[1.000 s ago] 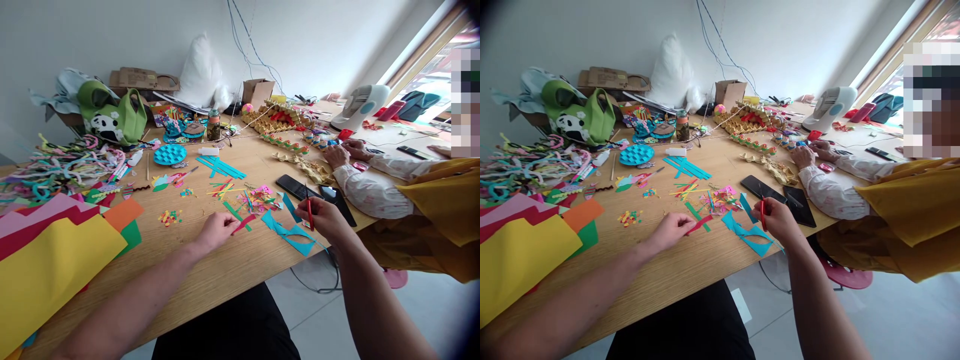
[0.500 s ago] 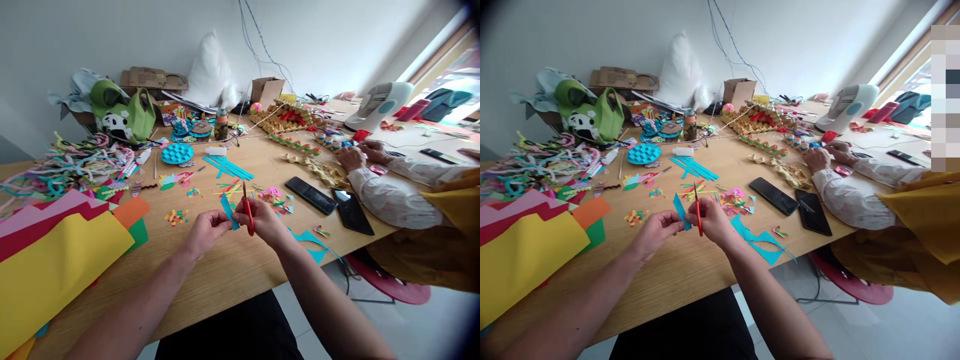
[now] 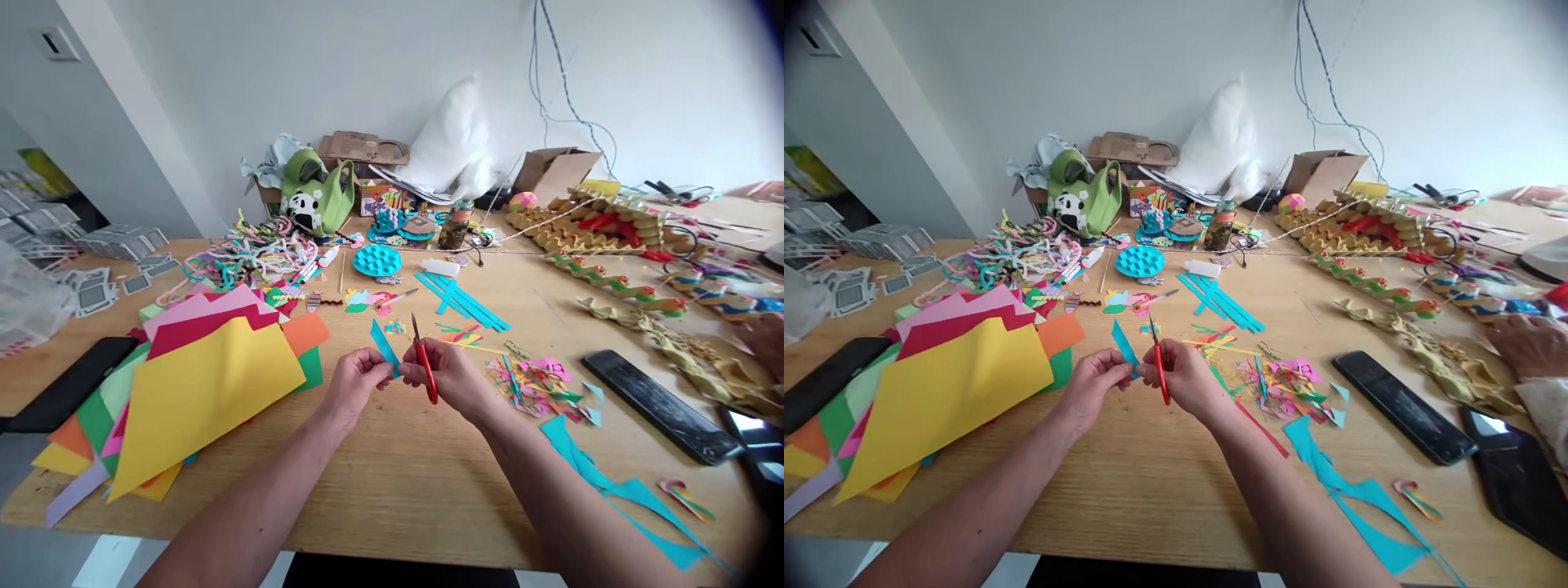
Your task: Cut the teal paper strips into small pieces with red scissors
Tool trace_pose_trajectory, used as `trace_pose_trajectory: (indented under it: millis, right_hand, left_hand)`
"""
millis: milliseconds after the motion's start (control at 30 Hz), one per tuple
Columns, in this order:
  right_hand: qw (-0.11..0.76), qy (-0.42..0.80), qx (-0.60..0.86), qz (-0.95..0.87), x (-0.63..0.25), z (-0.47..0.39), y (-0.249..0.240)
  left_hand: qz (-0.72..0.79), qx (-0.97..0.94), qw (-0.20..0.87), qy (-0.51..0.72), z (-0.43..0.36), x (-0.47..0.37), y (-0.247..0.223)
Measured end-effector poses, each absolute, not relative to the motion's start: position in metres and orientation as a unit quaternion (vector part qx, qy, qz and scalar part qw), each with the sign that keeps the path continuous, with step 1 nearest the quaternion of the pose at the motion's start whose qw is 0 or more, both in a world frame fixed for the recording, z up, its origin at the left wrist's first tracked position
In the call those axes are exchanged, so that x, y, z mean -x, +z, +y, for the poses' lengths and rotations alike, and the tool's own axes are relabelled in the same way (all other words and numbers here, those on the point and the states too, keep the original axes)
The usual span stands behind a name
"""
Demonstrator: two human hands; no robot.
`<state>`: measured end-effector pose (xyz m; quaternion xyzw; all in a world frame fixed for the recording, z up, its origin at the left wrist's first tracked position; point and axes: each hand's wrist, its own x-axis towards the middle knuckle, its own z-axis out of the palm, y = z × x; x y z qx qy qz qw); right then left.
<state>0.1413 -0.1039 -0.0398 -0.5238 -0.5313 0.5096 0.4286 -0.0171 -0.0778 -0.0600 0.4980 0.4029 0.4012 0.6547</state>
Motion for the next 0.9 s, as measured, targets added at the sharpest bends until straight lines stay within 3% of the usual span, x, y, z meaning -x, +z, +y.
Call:
trace_pose_trajectory:
  millis: [300,733,900]
  right_hand:
    - [0.47,0.483,0.52,-0.526,-0.132,-0.106,-0.068]
    - [0.49,0.492,0.519,-0.498,-0.132,-0.111,-0.072]
    - [0.522,0.47,0.526,-0.478,-0.135,-0.11,-0.073]
  left_hand:
    - [0.402,-0.48,0.658,0.419,-0.078,0.015,-0.074]
    - [0.425,-0.478,0.622,0.451,-0.075,0.016,-0.076]
    - [0.397,-0.441,0.673,0.442,-0.076,0.018,-0.075]
